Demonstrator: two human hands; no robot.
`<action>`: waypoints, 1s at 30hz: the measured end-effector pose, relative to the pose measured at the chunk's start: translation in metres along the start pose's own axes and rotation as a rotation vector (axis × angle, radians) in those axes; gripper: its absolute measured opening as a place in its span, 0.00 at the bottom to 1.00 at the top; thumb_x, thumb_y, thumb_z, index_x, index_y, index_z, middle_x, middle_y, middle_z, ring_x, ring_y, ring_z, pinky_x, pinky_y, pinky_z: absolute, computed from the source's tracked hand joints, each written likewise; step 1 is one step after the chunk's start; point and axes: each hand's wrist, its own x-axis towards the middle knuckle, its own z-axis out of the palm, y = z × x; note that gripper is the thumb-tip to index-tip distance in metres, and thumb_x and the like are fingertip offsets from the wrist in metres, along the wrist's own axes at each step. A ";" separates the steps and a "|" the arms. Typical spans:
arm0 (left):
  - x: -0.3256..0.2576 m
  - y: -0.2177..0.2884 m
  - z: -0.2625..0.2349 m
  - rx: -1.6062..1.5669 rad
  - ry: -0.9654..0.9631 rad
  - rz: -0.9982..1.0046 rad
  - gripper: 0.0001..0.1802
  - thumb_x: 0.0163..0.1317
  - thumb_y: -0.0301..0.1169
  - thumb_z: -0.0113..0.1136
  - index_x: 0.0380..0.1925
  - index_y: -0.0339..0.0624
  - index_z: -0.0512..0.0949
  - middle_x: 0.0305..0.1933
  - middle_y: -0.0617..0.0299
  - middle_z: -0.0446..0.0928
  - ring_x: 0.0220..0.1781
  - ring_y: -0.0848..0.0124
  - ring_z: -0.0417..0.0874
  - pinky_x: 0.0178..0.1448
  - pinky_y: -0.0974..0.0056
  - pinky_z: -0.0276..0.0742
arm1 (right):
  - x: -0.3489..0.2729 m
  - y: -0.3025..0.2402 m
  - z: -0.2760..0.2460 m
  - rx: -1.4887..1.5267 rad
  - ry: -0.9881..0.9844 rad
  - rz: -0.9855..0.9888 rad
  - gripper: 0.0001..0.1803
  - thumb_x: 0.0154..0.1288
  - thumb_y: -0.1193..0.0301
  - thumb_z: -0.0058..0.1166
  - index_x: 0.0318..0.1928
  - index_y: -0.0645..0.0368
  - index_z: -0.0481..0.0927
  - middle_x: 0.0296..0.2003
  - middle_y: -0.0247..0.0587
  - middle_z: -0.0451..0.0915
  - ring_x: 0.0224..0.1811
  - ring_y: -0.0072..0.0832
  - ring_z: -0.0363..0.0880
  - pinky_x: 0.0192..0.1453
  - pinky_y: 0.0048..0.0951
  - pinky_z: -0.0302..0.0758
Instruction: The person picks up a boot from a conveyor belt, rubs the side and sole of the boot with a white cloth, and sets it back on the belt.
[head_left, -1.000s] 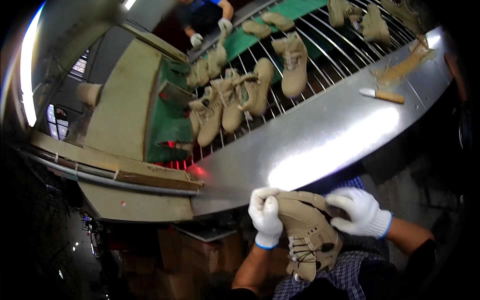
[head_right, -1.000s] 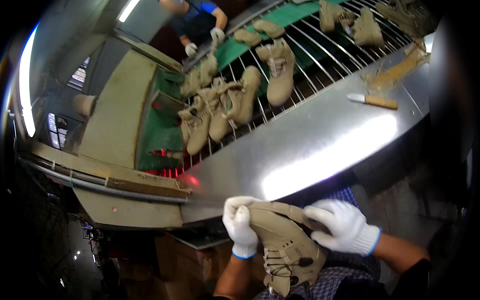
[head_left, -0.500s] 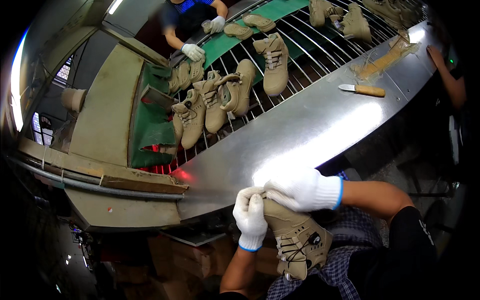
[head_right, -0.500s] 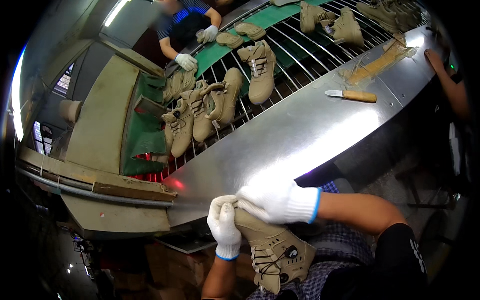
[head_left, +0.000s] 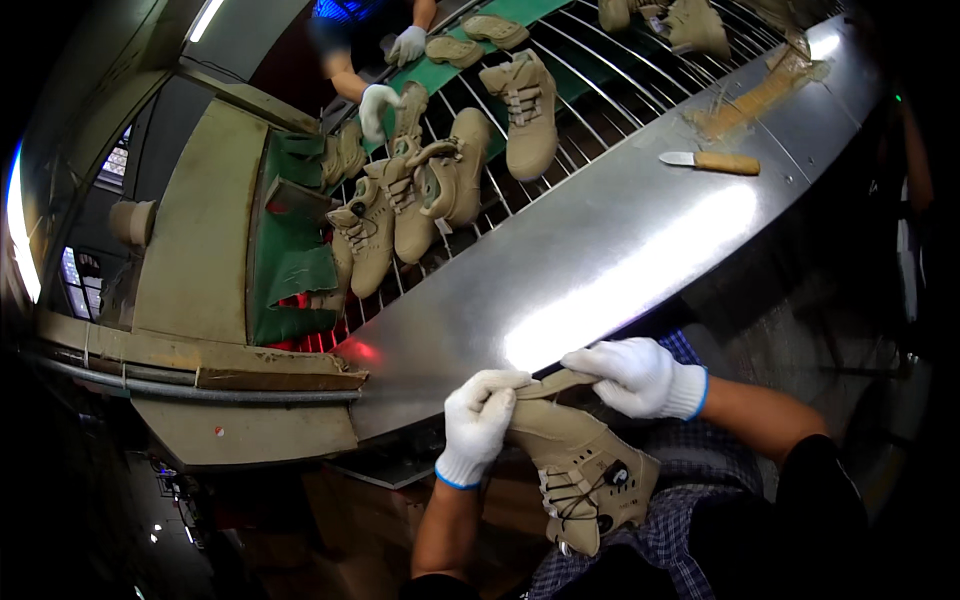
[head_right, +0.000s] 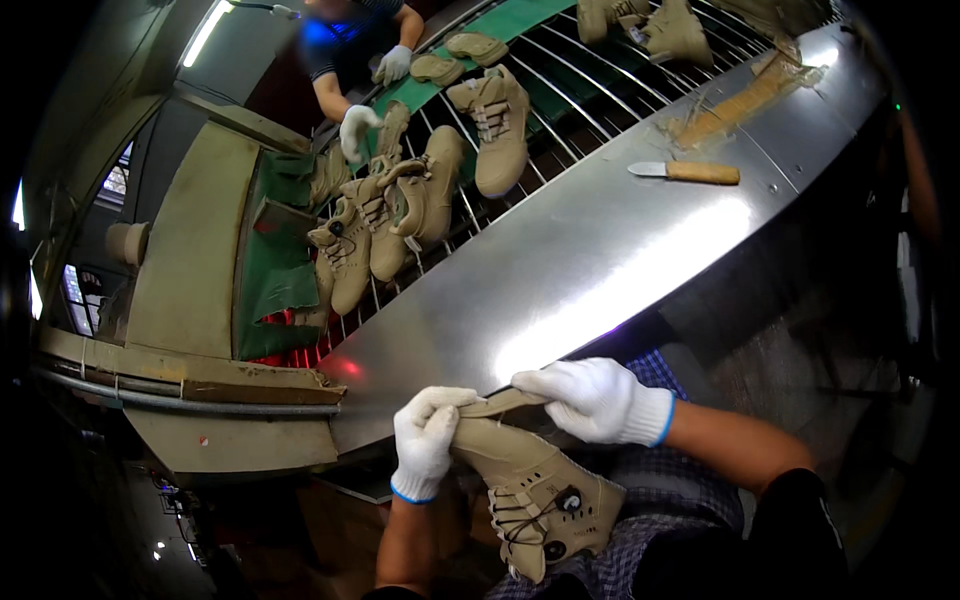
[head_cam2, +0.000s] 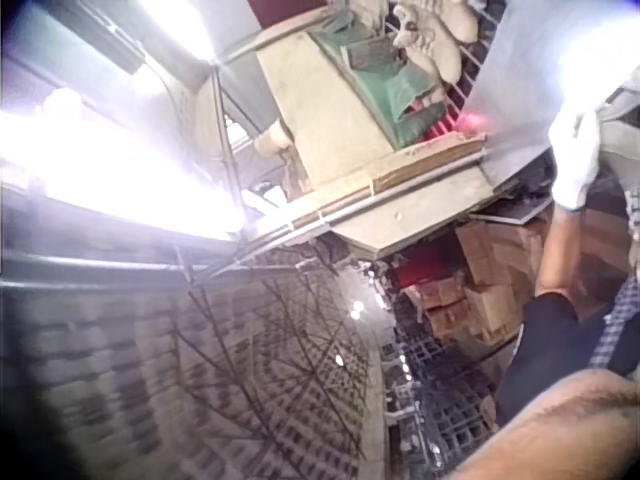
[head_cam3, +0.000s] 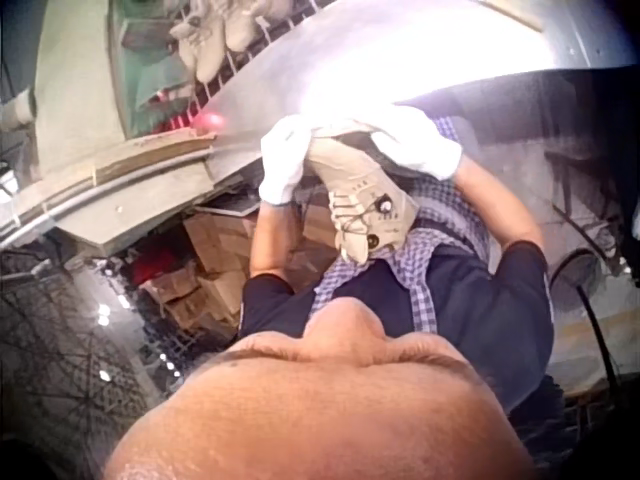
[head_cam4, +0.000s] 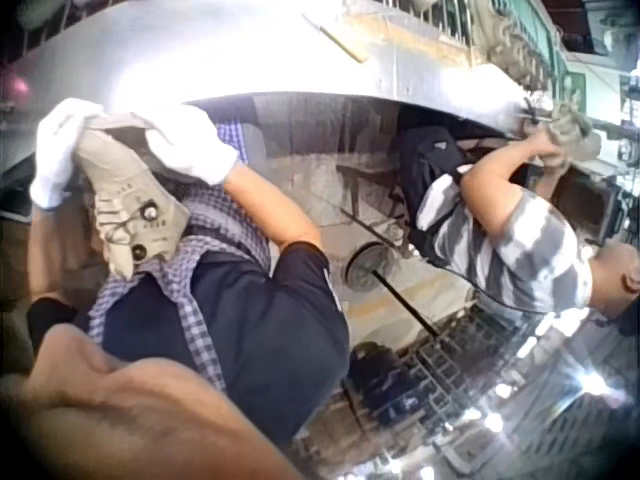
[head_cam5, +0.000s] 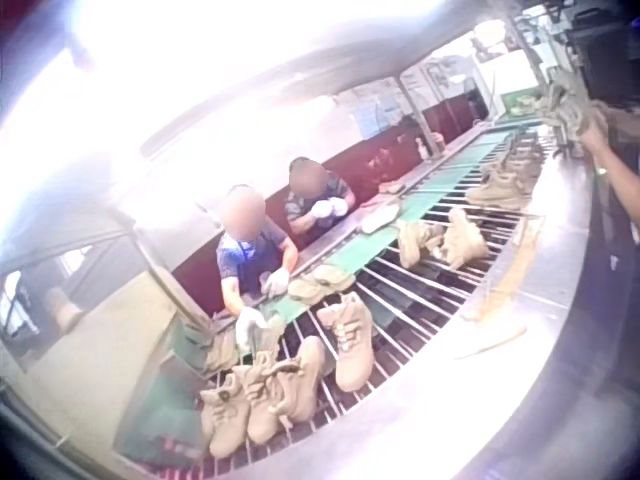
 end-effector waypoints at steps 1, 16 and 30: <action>0.004 0.000 -0.002 0.004 -0.006 0.025 0.16 0.73 0.29 0.55 0.47 0.25 0.84 0.47 0.44 0.89 0.49 0.60 0.89 0.60 0.58 0.84 | 0.001 -0.001 0.002 0.028 -0.001 0.023 0.27 0.62 0.74 0.59 0.63 0.63 0.80 0.32 0.46 0.87 0.28 0.41 0.87 0.32 0.37 0.85; 0.007 0.002 -0.005 -0.021 0.026 0.101 0.16 0.65 0.26 0.54 0.41 0.24 0.87 0.42 0.45 0.90 0.43 0.61 0.91 0.54 0.60 0.86 | 0.006 -0.023 -0.024 0.095 -0.287 -0.092 0.40 0.62 0.74 0.60 0.76 0.59 0.67 0.29 0.41 0.81 0.26 0.38 0.83 0.28 0.37 0.81; 0.032 0.027 -0.005 0.170 -0.100 0.309 0.20 0.71 0.32 0.50 0.41 0.27 0.88 0.43 0.45 0.90 0.45 0.57 0.92 0.54 0.58 0.86 | 0.013 -0.048 -0.034 0.201 -0.330 0.102 0.34 0.74 0.54 0.59 0.75 0.51 0.71 0.59 0.57 0.80 0.44 0.51 0.89 0.48 0.43 0.88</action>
